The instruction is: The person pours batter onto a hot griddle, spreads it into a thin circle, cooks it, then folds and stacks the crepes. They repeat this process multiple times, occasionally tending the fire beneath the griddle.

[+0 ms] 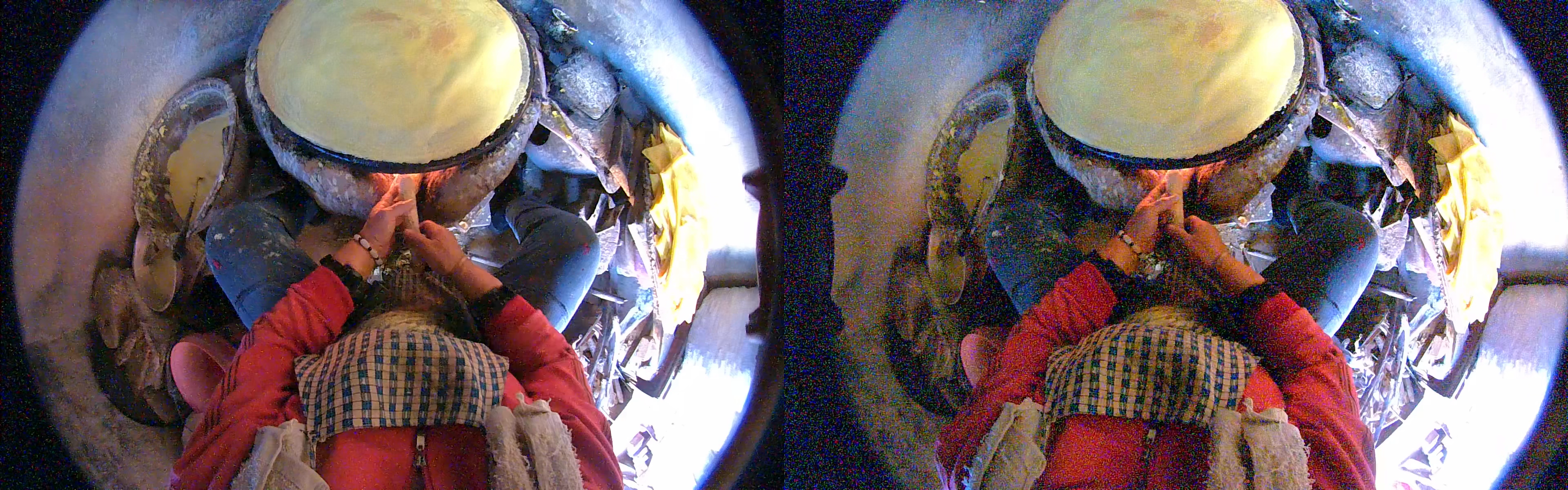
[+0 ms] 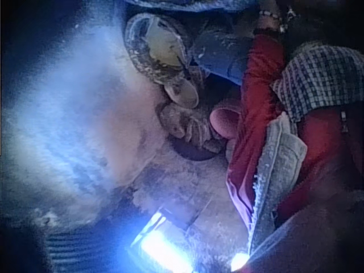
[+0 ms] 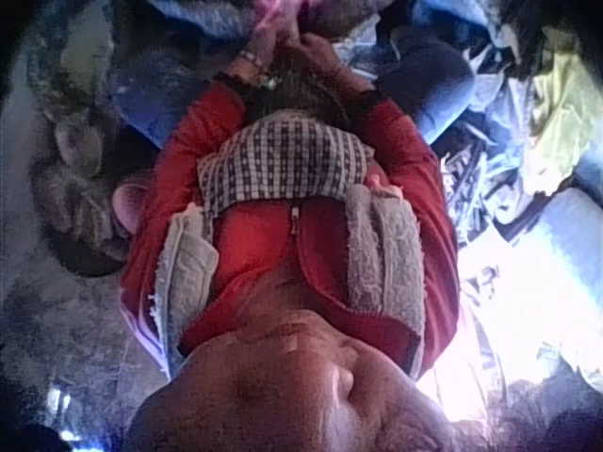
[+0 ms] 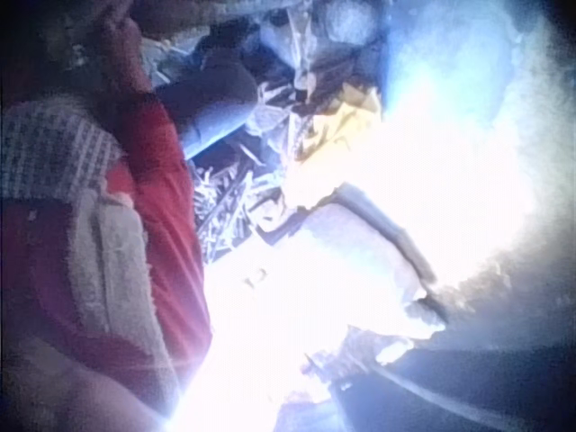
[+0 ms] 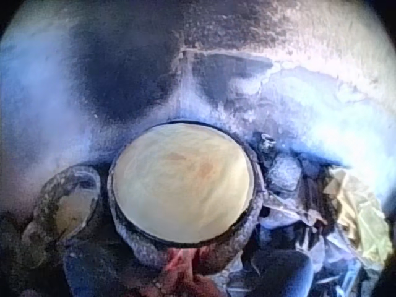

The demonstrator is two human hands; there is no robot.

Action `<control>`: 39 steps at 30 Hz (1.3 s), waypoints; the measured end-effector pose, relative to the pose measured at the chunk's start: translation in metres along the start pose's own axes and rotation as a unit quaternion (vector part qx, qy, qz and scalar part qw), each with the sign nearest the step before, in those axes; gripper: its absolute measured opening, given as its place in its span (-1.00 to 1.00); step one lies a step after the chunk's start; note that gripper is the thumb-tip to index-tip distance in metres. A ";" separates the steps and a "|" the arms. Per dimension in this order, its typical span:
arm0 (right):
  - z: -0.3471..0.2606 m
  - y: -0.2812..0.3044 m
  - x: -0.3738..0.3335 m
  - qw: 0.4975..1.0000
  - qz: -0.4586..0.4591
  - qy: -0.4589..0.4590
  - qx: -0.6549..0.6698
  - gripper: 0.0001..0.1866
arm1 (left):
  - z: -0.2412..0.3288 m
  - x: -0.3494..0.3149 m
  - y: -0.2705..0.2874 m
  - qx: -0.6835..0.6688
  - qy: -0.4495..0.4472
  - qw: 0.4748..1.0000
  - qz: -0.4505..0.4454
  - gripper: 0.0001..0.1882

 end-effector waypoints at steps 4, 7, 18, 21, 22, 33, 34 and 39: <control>-0.013 0.018 -0.039 0.995 0.022 -0.008 -0.101 -0.49 | -0.007 0.009 0.005 -0.036 0.015 0.998 -0.042 -0.47; -0.004 0.021 -0.051 0.993 0.026 -0.045 -0.101 -0.49 | -0.012 0.015 0.013 -0.038 0.005 0.999 -0.032 -0.40; -0.007 -0.001 0.080 0.978 0.132 0.111 -0.120 -0.61 | 0.032 -0.027 0.031 0.124 -0.063 0.990 0.021 -0.46; 0.004 -0.008 0.083 0.980 0.147 0.121 0.051 -0.65 | 0.047 -0.048 0.053 0.109 -0.035 0.991 0.072 -0.58; 0.016 -0.015 0.080 0.988 0.121 0.080 0.046 -0.63 | 0.047 -0.053 0.059 0.089 -0.013 0.992 0.088 -0.61; -0.026 0.012 0.064 0.917 0.084 0.118 0.372 -0.63 | 0.046 -0.074 0.053 0.135 0.016 0.988 0.072 -0.71; -0.035 0.020 0.060 0.916 0.088 0.145 0.365 -0.58 | 0.051 -0.078 0.057 0.161 0.010 0.984 0.078 -0.72; -0.010 0.006 0.040 0.965 0.014 -0.006 0.262 -0.41 | 0.066 -0.083 0.067 0.136 -0.028 0.985 0.098 -0.72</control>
Point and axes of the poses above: each hand's wrist, its own x-axis towards the middle knuckle, its own y-axis out of the back of the hand, z = x × y, the point moved 9 cm from there along x, towards the middle knuckle, and after that the axes turned 1 degree about -y, right-handed, at the moved point
